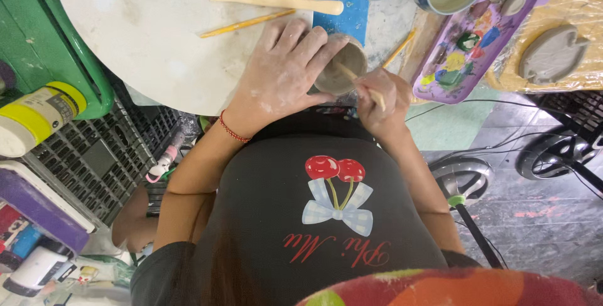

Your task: The person shapes a small clay vessel by hand, using a wooden tool to refine the interior and a spray bottle to apply water. They then roll a piece of clay between their palms.

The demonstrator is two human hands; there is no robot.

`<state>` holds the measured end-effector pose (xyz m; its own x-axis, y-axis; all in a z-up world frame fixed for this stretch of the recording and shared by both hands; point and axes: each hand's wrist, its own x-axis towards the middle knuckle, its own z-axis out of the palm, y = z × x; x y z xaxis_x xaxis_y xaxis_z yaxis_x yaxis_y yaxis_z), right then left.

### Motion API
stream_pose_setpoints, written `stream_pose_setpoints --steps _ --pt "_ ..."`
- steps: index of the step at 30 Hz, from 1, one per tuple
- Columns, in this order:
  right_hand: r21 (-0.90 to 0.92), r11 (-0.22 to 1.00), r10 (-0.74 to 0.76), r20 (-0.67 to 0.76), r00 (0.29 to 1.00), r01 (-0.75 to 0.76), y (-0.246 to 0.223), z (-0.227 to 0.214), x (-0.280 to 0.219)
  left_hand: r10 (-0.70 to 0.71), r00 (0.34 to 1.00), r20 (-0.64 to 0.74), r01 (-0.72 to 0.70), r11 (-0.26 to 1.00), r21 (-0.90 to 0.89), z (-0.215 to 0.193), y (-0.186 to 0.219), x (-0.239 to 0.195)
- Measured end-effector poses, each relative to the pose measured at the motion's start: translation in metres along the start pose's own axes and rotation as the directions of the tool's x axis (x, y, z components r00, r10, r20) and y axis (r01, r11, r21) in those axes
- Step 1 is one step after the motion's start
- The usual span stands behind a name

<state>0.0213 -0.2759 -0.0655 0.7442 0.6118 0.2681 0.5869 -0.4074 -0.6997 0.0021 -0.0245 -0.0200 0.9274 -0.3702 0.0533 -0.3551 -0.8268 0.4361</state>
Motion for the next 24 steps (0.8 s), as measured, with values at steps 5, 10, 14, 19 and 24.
stream_pose_setpoints --steps 5,10,14,19,24 --pt "-0.025 0.999 -0.035 -0.154 0.988 0.031 0.009 0.001 -0.007 0.019 1.0 -0.018 -0.019 0.999 -0.05 0.008 -0.006 -0.001" --pt "-0.045 0.998 -0.043 -0.038 0.998 0.041 0.009 0.004 -0.009 0.031 0.999 -0.036 -0.034 0.997 -0.066 0.01 -0.009 -0.002" --pt "-0.049 0.996 -0.076 -0.029 0.997 0.075 0.007 0.006 -0.005 0.034 0.999 -0.039 -0.036 0.998 -0.052 0.009 -0.01 -0.003" --pt "0.05 0.997 -0.054 -0.012 0.998 0.054 0.006 0.002 0.0 0.032 0.999 -0.039 -0.035 0.997 -0.065 0.009 -0.01 -0.001" --pt "0.043 0.995 -0.095 0.048 0.994 0.093 0.0 -0.006 0.015 0.018 0.999 -0.027 -0.021 0.994 -0.104 0.009 -0.01 -0.002"
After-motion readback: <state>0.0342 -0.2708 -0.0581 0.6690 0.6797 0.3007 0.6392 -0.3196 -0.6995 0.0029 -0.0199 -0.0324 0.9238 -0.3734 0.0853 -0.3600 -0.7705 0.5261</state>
